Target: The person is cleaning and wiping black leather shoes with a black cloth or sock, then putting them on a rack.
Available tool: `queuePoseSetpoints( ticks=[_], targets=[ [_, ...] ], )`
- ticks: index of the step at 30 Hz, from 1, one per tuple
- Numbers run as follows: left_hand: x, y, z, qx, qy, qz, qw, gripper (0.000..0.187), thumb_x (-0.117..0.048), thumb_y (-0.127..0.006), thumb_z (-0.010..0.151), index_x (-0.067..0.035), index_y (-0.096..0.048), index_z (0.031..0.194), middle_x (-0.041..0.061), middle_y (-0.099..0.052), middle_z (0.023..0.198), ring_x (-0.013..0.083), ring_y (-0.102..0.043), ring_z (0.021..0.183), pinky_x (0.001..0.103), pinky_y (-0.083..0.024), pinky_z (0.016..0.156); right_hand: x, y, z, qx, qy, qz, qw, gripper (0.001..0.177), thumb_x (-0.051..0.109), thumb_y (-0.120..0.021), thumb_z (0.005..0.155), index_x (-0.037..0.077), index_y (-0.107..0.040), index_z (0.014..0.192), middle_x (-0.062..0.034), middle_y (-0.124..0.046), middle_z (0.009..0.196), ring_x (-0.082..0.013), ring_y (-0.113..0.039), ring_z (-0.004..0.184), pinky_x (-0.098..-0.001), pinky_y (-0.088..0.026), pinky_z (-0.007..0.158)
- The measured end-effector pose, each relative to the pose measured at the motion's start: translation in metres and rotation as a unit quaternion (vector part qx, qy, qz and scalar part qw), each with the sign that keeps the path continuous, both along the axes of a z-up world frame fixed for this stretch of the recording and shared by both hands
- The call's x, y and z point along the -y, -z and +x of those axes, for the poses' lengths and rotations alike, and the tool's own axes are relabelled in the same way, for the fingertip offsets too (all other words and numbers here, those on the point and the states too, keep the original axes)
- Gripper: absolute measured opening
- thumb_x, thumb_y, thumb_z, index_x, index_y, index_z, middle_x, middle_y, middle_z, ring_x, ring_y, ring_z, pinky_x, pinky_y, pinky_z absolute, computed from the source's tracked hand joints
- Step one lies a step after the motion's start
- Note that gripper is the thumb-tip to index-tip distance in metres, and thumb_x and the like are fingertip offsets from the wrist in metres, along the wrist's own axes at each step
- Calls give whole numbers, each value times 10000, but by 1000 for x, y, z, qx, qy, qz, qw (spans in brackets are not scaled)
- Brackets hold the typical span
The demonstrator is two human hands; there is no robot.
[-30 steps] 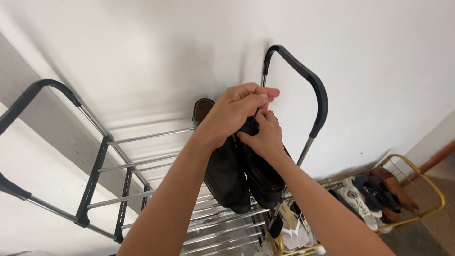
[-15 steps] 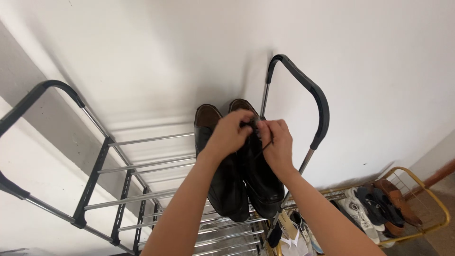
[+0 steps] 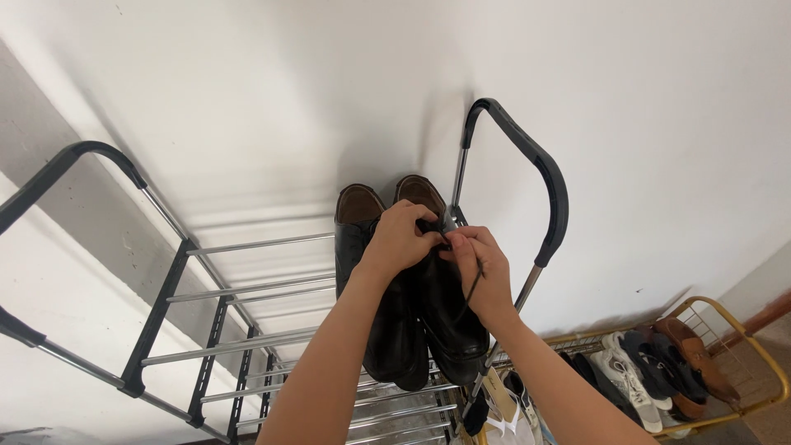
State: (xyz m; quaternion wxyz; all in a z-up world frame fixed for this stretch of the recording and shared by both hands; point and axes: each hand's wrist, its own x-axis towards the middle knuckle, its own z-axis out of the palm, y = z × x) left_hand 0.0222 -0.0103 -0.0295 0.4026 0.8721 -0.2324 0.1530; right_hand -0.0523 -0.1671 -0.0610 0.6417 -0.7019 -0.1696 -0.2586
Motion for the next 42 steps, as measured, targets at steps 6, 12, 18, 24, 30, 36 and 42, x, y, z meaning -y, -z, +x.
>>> queuePoseSetpoints(
  ticks=[6, 12, 18, 24, 30, 36, 42],
  targets=[
    [3, 1, 3, 2, -21, 1, 1000, 262, -160, -806, 736, -58, -786, 977, 139, -721, 990, 292, -694, 852, 389, -551, 803, 5, 6, 2, -10, -12, 6, 1000, 349, 207, -508, 1079, -72, -715, 1106, -86, -627, 1133, -123, -686, 951, -261, -591, 881],
    [-9, -15, -5, -20, 29, -27, 999, 185, -155, -718, 841, -61, -735, 999, 108, -776, 954, 274, -746, 806, 348, -579, 756, 0, 3, 9, -19, 27, -26, 999, 320, 206, -594, 1045, -67, -697, 914, -87, -653, 1062, -116, -641, 758, -253, -592, 763],
    [-2, -7, -13, 109, -5, 42, 993, 137, -133, -686, 895, -43, -763, 963, 154, -745, 940, 353, -704, 893, 432, -553, 806, -4, 5, 10, 5, 77, -100, 992, 299, 200, -623, 1025, -48, -698, 877, -95, -704, 1097, -119, -637, 778, -267, -500, 686],
    [-3, -1, -13, 175, 40, 92, 979, 143, -110, -652, 903, -36, -762, 958, 136, -742, 975, 358, -691, 939, 457, -542, 829, 10, 13, 22, -182, -51, 59, 980, 375, 300, -587, 1077, -33, -729, 1174, -117, -653, 967, -107, -584, 827, -249, -533, 839],
    [3, -5, -30, 181, -18, 83, 980, 164, -167, -664, 889, -59, -769, 952, 88, -745, 985, 321, -696, 923, 438, -554, 802, 11, 9, 9, -127, -77, 65, 987, 410, 298, -554, 1050, -50, -690, 1220, -41, -692, 1067, -61, -585, 858, -230, -523, 868],
    [8, 7, -25, 193, -68, 66, 977, 150, -168, -656, 924, -88, -763, 992, 65, -742, 1014, 311, -693, 980, 436, -557, 807, 11, 14, -17, -75, -13, -54, 996, 292, 239, -594, 1035, -25, -718, 1025, -72, -691, 1215, -152, -583, 779, -287, -503, 747],
    [-9, 5, -24, 205, 55, 63, 975, 442, 14, -648, 728, -35, -710, 1163, 163, -693, 1129, 401, -610, 1067, 449, -501, 905, 1, -12, -59, 161, -31, -267, 950, 168, 97, -775, 876, 41, -632, 808, -190, -621, 1425, -349, -667, 1201, -354, -547, 920]
  ],
)
